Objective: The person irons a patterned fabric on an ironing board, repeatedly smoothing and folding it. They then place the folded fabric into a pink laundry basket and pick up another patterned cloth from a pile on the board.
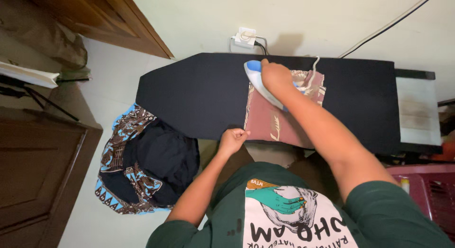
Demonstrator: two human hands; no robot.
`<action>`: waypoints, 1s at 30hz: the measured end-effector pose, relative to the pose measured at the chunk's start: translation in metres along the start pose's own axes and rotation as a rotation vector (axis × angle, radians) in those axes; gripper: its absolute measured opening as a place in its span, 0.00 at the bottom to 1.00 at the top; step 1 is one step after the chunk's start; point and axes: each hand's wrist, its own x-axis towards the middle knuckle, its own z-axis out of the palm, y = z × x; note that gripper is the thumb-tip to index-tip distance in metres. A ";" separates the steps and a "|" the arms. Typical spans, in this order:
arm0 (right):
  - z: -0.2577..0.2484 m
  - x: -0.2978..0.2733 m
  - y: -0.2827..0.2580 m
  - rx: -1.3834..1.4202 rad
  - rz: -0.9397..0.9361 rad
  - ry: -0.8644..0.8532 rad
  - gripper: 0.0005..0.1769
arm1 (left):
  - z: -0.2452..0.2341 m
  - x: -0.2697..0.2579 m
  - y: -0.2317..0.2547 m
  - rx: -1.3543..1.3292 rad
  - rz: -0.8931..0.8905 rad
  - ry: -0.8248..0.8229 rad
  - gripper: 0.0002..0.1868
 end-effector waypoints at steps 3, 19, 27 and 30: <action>-0.009 -0.016 -0.009 0.091 -0.046 -0.038 0.10 | 0.003 0.000 0.002 -0.057 0.018 -0.010 0.18; -0.017 -0.082 -0.058 0.046 -0.125 -0.073 0.11 | 0.006 -0.006 -0.021 -0.059 -0.021 0.005 0.16; -0.040 -0.127 -0.025 0.214 -0.218 -0.119 0.22 | 0.000 -0.002 -0.012 -0.062 -0.035 -0.050 0.17; -0.059 -0.172 0.018 0.074 -0.101 -0.276 0.15 | -0.018 0.009 0.010 0.115 0.018 -0.088 0.16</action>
